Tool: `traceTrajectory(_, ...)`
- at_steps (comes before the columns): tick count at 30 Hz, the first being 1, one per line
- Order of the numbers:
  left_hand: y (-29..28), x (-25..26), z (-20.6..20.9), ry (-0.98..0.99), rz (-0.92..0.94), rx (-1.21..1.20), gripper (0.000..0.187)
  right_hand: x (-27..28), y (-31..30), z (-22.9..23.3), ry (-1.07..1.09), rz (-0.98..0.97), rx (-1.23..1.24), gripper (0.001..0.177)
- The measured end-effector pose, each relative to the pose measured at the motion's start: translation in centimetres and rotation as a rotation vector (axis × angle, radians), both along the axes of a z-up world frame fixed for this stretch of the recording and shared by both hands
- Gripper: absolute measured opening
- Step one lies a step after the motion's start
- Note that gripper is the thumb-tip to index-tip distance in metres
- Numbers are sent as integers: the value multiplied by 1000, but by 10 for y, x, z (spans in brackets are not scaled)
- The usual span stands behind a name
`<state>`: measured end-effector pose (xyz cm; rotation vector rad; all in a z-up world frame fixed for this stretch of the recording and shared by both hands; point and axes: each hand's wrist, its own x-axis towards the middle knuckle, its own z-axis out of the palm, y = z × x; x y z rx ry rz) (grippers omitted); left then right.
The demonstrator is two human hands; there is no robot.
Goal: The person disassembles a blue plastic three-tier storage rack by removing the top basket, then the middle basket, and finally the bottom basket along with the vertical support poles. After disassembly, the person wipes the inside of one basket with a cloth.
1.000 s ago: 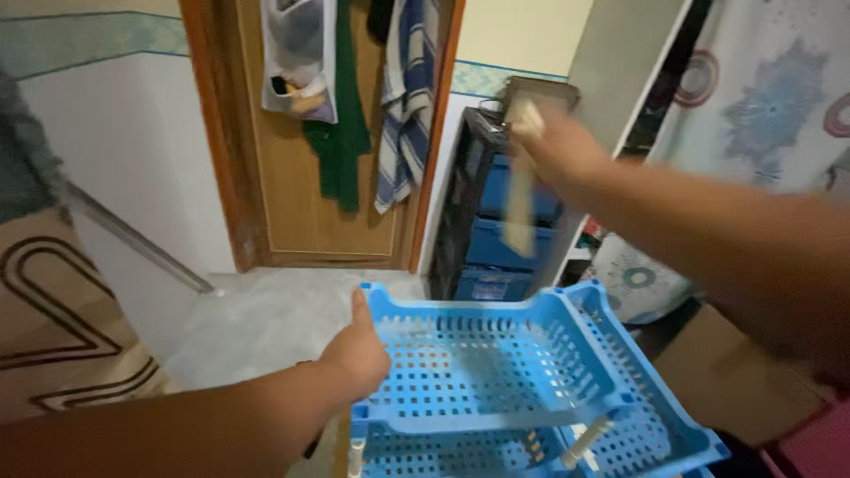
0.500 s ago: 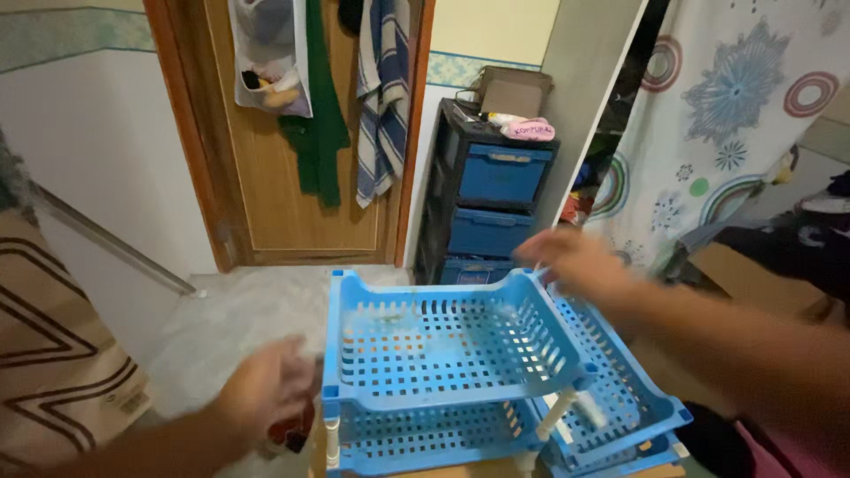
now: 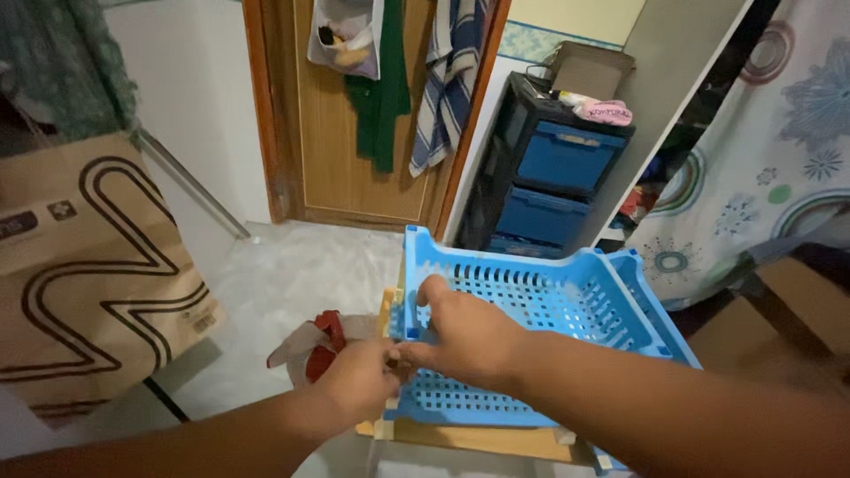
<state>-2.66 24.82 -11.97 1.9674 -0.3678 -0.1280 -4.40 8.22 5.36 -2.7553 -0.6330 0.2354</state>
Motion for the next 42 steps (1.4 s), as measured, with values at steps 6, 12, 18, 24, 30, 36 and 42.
traceTrajectory(6, -2, 2, 21, 103, -8, 339, 18, 7, -4, -12, -16, 96, -196, 34)
traceTrajectory(12, -6, -8, 44, 130, 6, 338, 22, 18, -19, 2, -80, 160, -133, 32)
traceTrajectory(18, -13, -14, 49, 154, -76, 352, 27, 14, -26, 20, 83, 192, -148, 35)
traceTrajectory(24, 2, 31, 7, 174, -42, 314, 21, 46, -46, -4, 295, -36, 204, 39)
traceTrajectory(30, 35, 126, 14, -153, -85, 714, 17, 91, -69, 15, -53, -23, 79, 29)
traceTrajectory(36, 12, 157, 35, -100, 155, 598, 59, 122, -55, 17, -134, 31, 8, 25)
traceTrajectory(42, -6, 167, 33, -29, 118, 508, 54, 154, -42, 11, -74, 193, -4, 55)
